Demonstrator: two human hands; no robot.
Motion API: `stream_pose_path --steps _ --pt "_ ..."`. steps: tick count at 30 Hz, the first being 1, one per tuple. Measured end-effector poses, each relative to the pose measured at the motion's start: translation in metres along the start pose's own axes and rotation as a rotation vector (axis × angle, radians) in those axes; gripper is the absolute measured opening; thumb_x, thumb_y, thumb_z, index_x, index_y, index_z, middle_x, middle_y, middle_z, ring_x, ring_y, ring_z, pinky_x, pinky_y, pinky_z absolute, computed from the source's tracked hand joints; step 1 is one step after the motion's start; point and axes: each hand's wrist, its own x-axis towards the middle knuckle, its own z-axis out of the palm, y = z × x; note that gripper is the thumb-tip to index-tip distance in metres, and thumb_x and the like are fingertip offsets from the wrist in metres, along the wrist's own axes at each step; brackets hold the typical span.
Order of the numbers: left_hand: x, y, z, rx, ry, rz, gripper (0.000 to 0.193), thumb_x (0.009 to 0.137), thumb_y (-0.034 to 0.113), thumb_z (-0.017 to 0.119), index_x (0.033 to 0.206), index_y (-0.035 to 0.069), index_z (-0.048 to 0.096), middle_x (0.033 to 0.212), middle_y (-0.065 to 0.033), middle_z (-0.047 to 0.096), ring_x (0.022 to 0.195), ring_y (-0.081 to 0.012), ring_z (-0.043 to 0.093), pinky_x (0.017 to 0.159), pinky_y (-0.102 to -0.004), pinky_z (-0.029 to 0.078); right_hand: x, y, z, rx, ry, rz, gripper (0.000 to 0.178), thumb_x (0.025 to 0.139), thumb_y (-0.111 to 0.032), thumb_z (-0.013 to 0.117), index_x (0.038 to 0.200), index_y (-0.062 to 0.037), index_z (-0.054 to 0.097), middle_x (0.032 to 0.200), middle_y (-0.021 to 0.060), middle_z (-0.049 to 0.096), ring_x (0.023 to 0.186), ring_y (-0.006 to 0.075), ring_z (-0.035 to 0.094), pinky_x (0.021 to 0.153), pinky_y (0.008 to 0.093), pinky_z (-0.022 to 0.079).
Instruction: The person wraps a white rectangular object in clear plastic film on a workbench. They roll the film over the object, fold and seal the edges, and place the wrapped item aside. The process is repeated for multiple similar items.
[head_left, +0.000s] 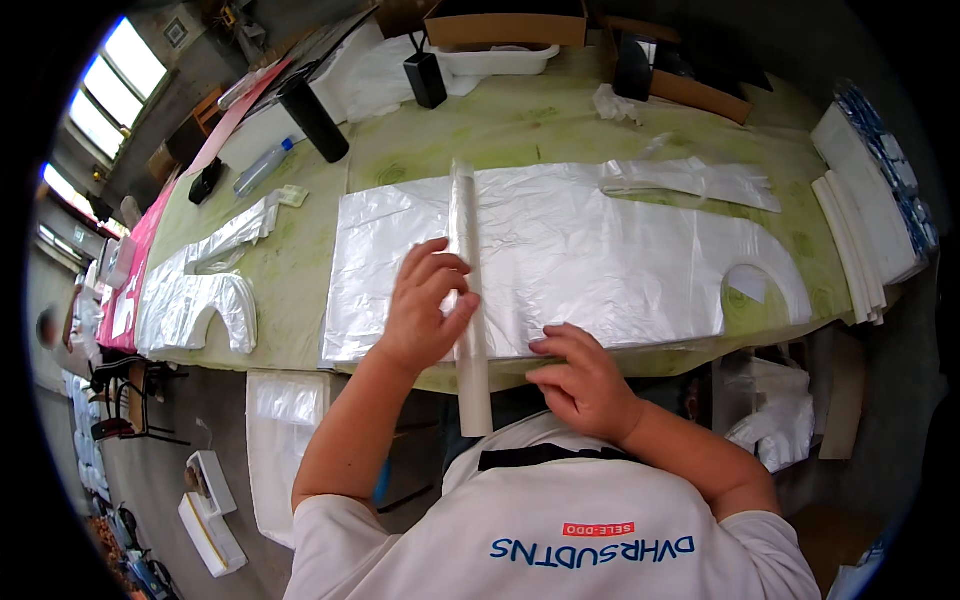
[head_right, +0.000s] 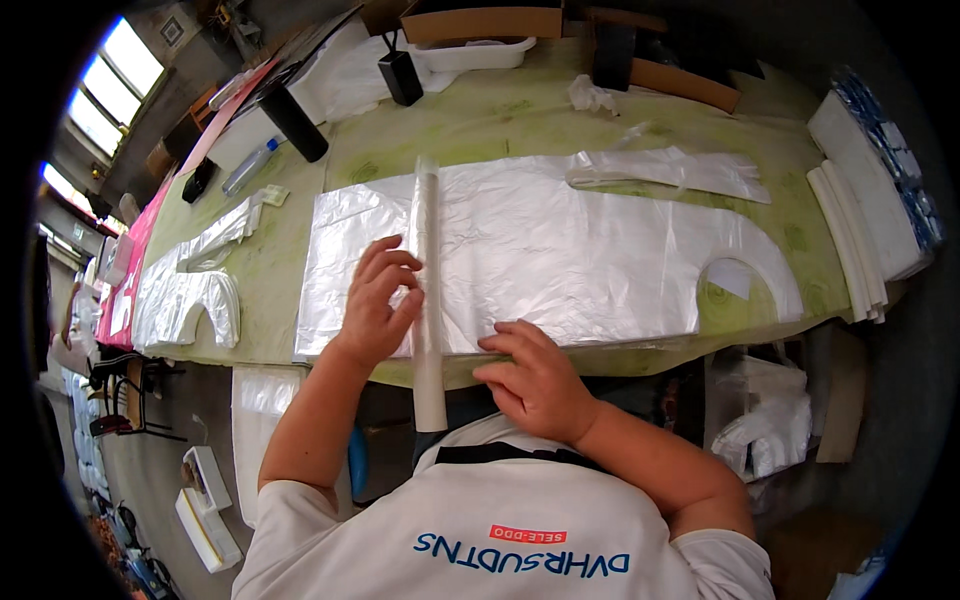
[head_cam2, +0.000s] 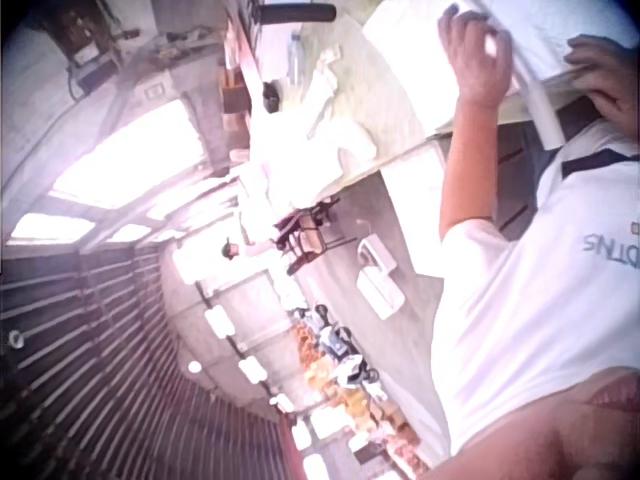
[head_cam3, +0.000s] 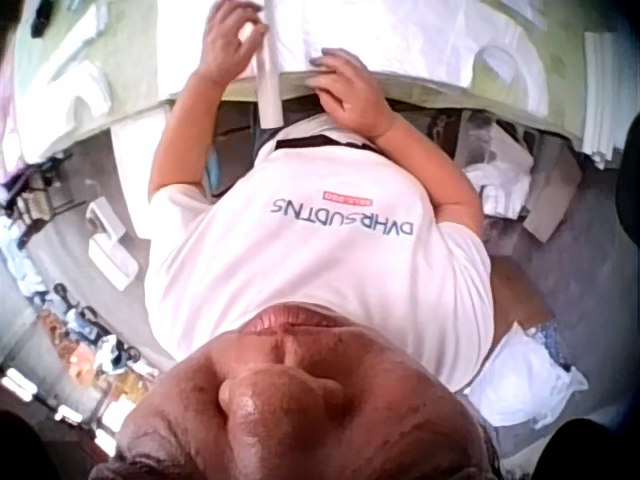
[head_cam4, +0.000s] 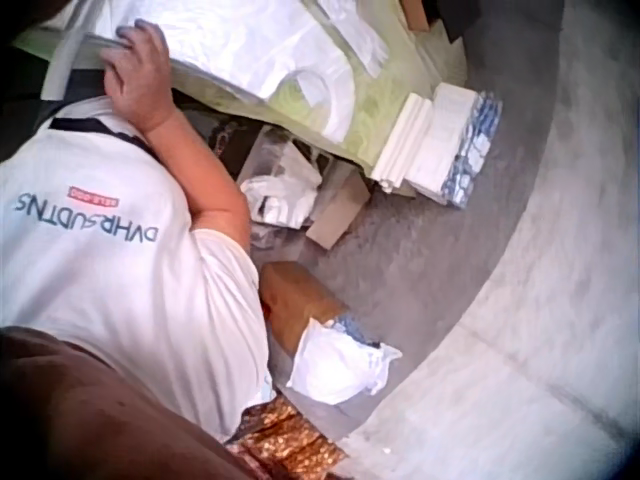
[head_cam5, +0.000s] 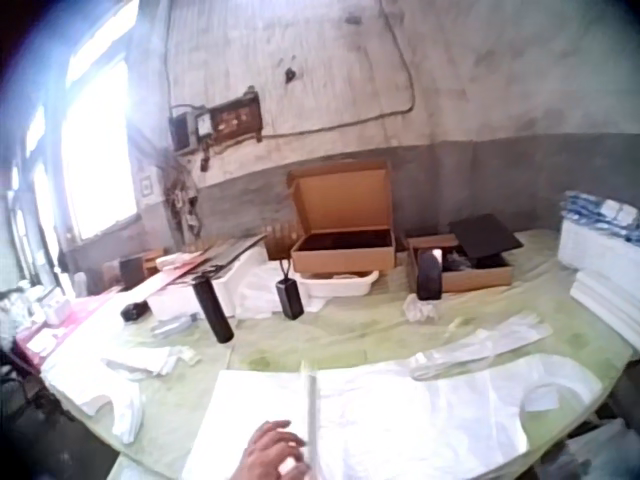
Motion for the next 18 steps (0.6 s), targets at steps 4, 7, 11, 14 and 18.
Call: stream_pose_path --steps 4,7,11,14,18 --pt "0.004 0.04 0.001 0.094 -0.218 -0.081 0.052 0.086 0.033 0.073 0.134 0.014 0.061 0.153 -0.0109 0.045 0.148 -0.0377 0.032 0.122 -0.0569 0.019 -0.001 -0.015 -0.006 0.064 -0.067 -0.05 0.026 0.076 -0.001 0.073 0.101 -0.0073 0.07 0.123 0.0148 0.061 0.122 0.0395 0.054 0.104 0.051 0.045" --pt "-0.014 0.025 -0.024 0.128 -0.326 -0.34 0.06 0.083 0.032 0.073 0.14 0.015 0.058 0.158 -0.0104 0.039 0.15 -0.0374 0.028 0.122 -0.0591 0.017 -0.007 -0.014 -0.016 0.072 -0.038 -0.03 0.025 0.076 0.0 0.073 0.1 -0.0068 0.071 0.118 0.0143 0.063 0.119 0.0385 0.056 0.102 0.0501 0.047" --pt "-0.027 -0.002 -0.056 0.456 -0.098 -0.426 0.057 0.086 0.016 0.066 0.141 0.011 0.054 0.156 -0.0184 0.039 0.149 -0.0424 0.026 0.121 -0.0564 0.021 -0.029 -0.004 -0.019 0.105 0.065 0.064 0.026 0.075 0.002 0.072 0.099 -0.0068 0.071 0.112 0.0132 0.065 0.111 0.0377 0.061 0.098 0.0473 0.05" --pt "-0.02 0.008 -0.041 0.3 -0.011 -0.404 0.071 0.089 0.026 0.068 0.151 0.005 0.039 0.158 -0.0255 0.033 0.149 -0.0452 0.024 0.123 -0.0483 0.022 -0.027 -0.001 -0.019 0.108 0.043 0.015 0.026 0.075 0.003 0.072 0.099 -0.0069 0.071 0.111 0.0133 0.065 0.111 0.0372 0.061 0.097 0.0468 0.05" --pt "-0.029 -0.004 -0.025 0.433 -0.241 -0.721 0.09 0.091 0.045 0.067 0.157 -0.001 0.025 0.162 -0.0268 0.026 0.152 -0.0416 0.021 0.123 -0.0465 0.02 -0.029 -0.003 -0.028 0.109 0.02 -0.018 0.026 0.075 0.003 0.071 0.099 -0.0066 0.071 0.109 0.0129 0.066 0.11 0.0373 0.061 0.096 0.0464 0.051"
